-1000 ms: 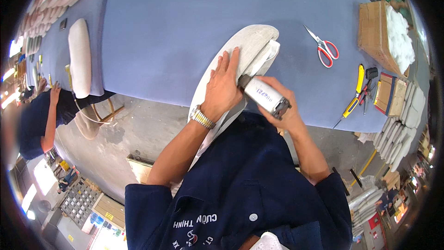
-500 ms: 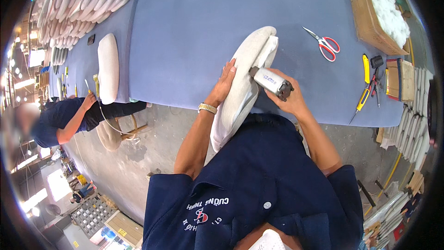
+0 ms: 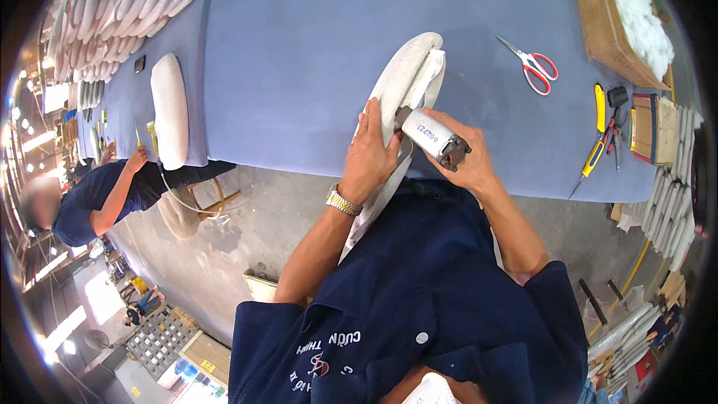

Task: The person wraps a white fabric cover around a cushion core, trims excess fabric with scissors, and secures the seam using a pneumatic staple gun. The person repeats this process on multiple cushion units at a workbench in a factory setting.

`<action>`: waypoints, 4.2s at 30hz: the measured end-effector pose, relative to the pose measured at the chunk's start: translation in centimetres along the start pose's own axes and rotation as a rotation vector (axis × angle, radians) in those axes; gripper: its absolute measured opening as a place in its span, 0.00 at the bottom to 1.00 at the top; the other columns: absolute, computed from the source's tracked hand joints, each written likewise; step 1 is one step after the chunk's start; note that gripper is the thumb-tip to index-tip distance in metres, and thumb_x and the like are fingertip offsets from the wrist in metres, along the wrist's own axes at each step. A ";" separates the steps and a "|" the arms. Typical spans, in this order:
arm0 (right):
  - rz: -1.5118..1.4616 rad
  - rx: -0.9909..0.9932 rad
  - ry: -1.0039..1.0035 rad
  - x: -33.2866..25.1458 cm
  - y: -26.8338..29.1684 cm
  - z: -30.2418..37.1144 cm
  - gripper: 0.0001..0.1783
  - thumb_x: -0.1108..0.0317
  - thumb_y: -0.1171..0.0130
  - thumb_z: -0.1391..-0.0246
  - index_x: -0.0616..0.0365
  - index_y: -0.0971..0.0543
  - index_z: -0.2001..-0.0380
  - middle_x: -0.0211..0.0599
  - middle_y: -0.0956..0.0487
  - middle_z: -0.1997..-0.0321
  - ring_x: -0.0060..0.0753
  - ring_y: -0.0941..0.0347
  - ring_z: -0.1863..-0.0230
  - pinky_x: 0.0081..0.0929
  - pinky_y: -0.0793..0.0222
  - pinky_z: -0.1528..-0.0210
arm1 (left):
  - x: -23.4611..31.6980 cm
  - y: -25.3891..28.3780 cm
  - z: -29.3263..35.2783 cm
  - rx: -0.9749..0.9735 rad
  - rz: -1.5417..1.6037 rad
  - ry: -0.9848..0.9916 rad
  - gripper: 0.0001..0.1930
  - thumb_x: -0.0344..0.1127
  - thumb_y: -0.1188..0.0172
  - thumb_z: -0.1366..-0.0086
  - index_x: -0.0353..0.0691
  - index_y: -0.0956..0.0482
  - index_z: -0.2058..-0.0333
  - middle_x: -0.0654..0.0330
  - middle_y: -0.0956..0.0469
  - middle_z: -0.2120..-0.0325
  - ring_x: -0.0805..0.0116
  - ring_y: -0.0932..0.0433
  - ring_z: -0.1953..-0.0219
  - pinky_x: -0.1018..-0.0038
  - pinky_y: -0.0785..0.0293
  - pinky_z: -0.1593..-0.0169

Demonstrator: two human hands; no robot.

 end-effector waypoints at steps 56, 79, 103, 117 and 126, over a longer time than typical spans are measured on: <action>0.119 -0.268 -0.254 -1.5 -1.7 0.4 0.29 0.71 0.31 0.54 0.55 0.22 0.45 0.45 0.15 0.51 0.46 0.16 0.49 0.34 0.23 0.49 | 1.6 0.3 0.3 0.059 -0.001 0.049 0.51 0.31 0.32 0.43 0.36 0.53 0.25 0.31 0.40 0.31 0.35 0.41 0.27 0.41 0.39 0.30; 0.081 -0.119 -0.037 -1.3 -1.8 1.8 0.29 0.68 0.33 0.52 0.58 0.21 0.43 0.48 0.15 0.48 0.47 0.15 0.48 0.34 0.22 0.48 | -1.3 -0.4 3.1 -0.031 0.084 -0.045 0.47 0.47 0.39 0.33 0.39 0.55 0.24 0.35 0.54 0.25 0.35 0.55 0.23 0.43 0.48 0.27; 0.079 -0.297 -0.131 -0.7 -2.3 1.2 0.36 0.66 0.28 0.56 0.58 0.21 0.40 0.47 0.16 0.44 0.46 0.16 0.46 0.35 0.22 0.45 | -0.4 0.7 3.0 0.016 0.009 0.065 0.46 0.31 0.34 0.39 0.30 0.50 0.27 0.38 0.46 0.27 0.39 0.46 0.25 0.44 0.38 0.29; 0.095 -0.330 -0.293 -1.9 -3.2 1.5 0.32 0.68 0.29 0.52 0.59 0.23 0.42 0.48 0.16 0.48 0.50 0.17 0.46 0.35 0.23 0.44 | -0.5 0.1 3.1 0.055 0.030 0.100 0.49 0.28 0.32 0.43 0.30 0.51 0.27 0.36 0.45 0.28 0.38 0.44 0.26 0.43 0.39 0.29; 0.104 -0.307 -0.099 -2.1 -2.9 3.0 0.31 0.67 0.29 0.52 0.60 0.21 0.41 0.49 0.17 0.44 0.48 0.17 0.44 0.36 0.23 0.43 | -1.1 0.3 3.3 0.007 0.059 0.118 0.50 0.27 0.32 0.43 0.28 0.53 0.27 0.35 0.46 0.27 0.40 0.46 0.25 0.43 0.43 0.27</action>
Point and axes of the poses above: each hand's wrist, its own z-axis away from the middle knuckle, its own y-axis out of the back of the hand, x = y × z, the point moved 8 cm from there along -z, towards the middle knuckle
